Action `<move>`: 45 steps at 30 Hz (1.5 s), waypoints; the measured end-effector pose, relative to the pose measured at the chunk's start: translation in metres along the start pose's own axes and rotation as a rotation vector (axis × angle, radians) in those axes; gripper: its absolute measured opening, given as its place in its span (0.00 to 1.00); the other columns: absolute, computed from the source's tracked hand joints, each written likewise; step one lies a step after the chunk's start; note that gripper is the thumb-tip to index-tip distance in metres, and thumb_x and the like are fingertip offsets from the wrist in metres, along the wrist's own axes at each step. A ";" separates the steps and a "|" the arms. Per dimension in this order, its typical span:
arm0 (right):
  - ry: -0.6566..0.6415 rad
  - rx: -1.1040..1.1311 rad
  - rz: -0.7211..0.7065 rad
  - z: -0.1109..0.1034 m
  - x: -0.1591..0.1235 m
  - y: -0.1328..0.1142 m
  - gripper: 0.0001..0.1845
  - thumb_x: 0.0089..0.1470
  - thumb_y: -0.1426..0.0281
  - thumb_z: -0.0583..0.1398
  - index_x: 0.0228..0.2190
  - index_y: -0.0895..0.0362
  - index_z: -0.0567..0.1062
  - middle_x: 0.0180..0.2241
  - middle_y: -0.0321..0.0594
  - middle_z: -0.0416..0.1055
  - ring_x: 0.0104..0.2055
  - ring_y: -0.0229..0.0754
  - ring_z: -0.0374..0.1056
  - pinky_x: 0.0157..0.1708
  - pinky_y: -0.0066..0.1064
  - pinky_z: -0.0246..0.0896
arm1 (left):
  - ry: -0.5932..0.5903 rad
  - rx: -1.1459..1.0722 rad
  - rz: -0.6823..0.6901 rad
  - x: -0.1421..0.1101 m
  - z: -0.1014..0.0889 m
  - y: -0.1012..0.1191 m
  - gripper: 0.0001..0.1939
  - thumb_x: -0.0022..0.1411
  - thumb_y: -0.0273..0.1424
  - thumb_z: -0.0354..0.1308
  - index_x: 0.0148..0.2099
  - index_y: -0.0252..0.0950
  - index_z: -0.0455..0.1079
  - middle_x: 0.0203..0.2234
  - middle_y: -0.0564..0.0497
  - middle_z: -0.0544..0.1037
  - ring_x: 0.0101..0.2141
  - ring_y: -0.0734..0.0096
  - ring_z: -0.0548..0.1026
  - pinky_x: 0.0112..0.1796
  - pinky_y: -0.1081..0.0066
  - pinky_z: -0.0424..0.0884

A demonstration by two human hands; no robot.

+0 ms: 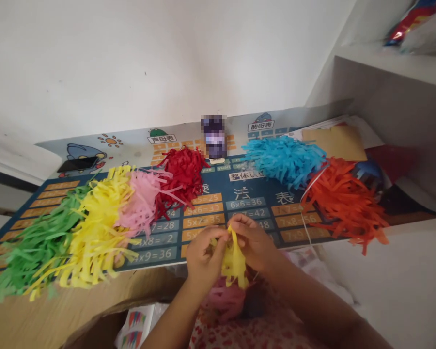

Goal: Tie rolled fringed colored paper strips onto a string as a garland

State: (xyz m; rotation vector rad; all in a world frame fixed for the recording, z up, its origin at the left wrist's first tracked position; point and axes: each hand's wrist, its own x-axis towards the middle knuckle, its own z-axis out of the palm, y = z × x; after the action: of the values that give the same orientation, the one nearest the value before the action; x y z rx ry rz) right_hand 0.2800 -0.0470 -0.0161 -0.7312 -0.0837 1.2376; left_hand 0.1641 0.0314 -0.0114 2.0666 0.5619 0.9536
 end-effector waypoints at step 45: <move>0.439 -2.338 -0.165 -0.059 0.128 -0.133 0.16 0.59 0.80 0.51 0.44 0.67 0.75 0.46 0.61 0.72 0.49 0.52 0.71 0.46 0.36 0.65 | -0.108 -0.537 -0.607 -0.002 -0.001 -0.030 0.23 0.61 0.52 0.55 0.39 0.35 0.71 0.16 0.61 0.54 0.18 0.80 0.51 0.21 0.76 0.48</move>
State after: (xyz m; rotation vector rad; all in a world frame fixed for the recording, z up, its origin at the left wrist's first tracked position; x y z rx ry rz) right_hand 0.4615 0.0203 -0.0300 -2.8097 -1.3165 0.2141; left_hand 0.1599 0.0486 -0.0354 1.3384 0.7245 0.5468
